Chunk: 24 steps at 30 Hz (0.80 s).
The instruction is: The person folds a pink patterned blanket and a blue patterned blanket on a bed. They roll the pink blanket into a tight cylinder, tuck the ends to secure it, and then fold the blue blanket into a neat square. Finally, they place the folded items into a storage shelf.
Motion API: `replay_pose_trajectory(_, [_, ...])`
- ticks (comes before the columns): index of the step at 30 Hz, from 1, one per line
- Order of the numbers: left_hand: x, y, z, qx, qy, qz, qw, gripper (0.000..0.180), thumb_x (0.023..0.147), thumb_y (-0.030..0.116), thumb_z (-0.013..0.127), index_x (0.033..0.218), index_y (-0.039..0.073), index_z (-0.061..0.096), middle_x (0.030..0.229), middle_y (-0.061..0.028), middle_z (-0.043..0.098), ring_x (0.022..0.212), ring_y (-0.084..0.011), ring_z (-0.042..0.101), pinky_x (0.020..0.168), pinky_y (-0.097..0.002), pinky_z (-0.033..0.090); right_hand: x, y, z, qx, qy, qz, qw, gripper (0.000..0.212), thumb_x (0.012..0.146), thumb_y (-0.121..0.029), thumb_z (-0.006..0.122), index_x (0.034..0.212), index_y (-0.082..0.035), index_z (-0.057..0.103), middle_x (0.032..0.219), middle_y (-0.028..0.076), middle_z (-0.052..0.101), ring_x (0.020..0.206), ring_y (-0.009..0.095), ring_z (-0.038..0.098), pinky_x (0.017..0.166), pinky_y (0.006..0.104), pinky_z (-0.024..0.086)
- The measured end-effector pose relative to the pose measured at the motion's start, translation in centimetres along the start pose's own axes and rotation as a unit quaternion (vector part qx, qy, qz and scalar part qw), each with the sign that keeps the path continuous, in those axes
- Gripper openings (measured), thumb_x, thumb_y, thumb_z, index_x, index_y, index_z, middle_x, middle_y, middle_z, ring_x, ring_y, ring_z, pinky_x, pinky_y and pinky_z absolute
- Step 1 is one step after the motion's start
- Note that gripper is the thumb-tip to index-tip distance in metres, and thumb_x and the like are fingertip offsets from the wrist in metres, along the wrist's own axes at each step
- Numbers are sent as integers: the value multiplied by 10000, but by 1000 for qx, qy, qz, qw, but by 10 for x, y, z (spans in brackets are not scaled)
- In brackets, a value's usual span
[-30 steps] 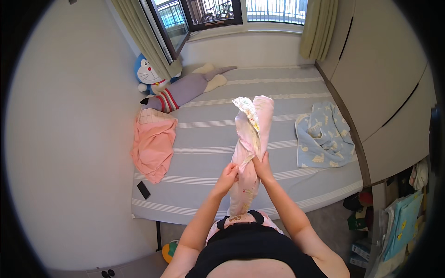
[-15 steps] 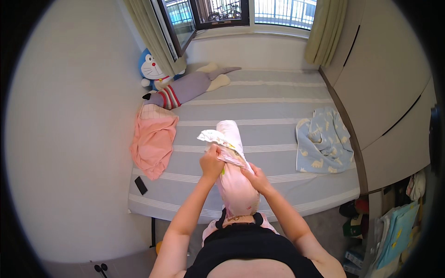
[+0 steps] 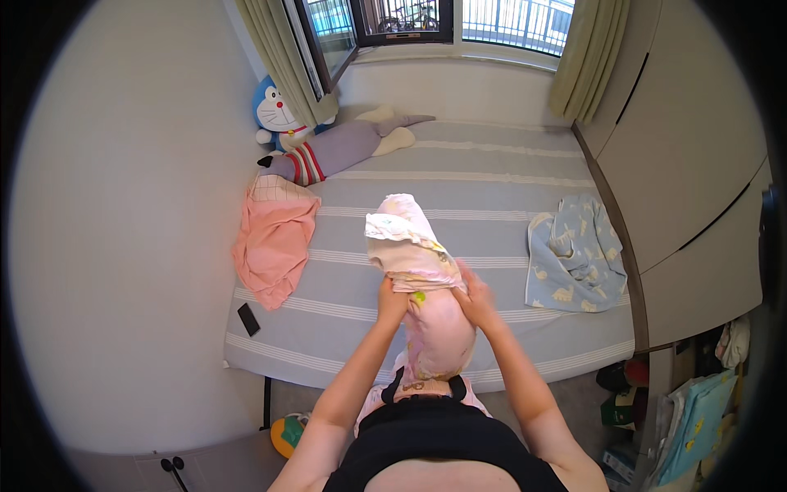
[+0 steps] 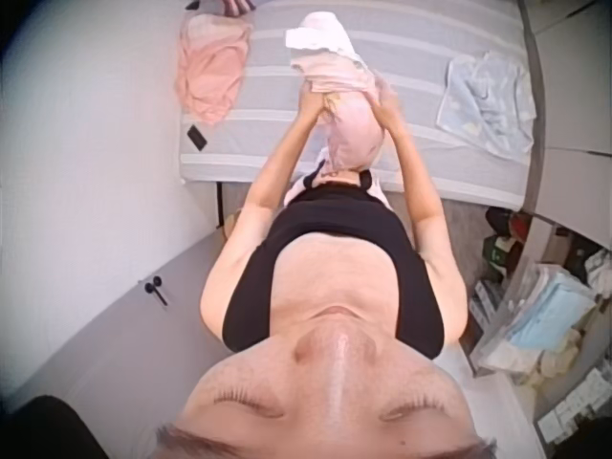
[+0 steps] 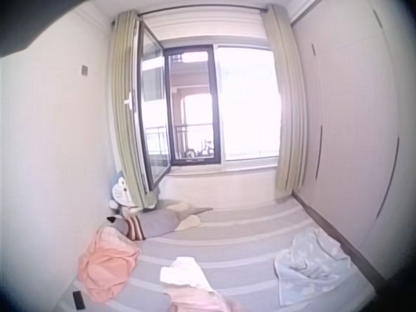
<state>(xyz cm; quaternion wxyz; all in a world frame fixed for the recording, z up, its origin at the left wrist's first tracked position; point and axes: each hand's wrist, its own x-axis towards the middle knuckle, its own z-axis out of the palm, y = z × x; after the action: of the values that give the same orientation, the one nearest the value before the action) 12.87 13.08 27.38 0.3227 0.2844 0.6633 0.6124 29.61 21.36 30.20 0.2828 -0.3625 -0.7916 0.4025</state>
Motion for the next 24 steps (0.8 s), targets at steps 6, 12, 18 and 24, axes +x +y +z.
replay_pose_trajectory(6, [-20, 37, 13, 187, -59, 147, 970, 268, 716, 22, 476, 973, -31, 533, 835, -242, 594, 800, -406, 572, 672, -375, 463, 23, -29, -6, -32, 78, -45, 995, 431, 846, -165, 471, 1267, -119, 390, 1098, 138, 567, 973, 229, 562, 774, 316, 443])
replay_pose_trajectory(12, [-9, 35, -14, 314, -122, 385, 859, 192, 688, 52, 528, 875, 15, 553, 690, -197, 567, 647, -373, 561, 537, -418, 446, 11, -12, 4, 235, -2, 21, 972, 304, 863, -176, 447, 1125, -34, 511, 971, 83, 619, 868, 170, 564, 744, 289, 446])
replay_pose_trajectory(18, [-3, 44, 3, 206, 117, 278, 931, 297, 732, 69, 568, 1023, 83, 512, 872, -106, 567, 769, -284, 569, 563, -341, 477, -4, -1, 27, 348, -57, 111, 929, 279, 872, -220, 450, 875, 0, 622, 804, 19, 613, 726, 82, 528, 643, 247, 444])
replay_pose_trajectory(24, [18, 22, -1, -53, -144, 77, 985, 352, 746, 20, 547, 1096, -2, 523, 1026, -82, 593, 958, -137, 520, 819, -262, 411, 5, 11, 11, 199, -119, 122, 965, 282, 838, -239, 507, 783, 12, 624, 733, 22, 630, 644, 125, 563, 598, 290, 454])
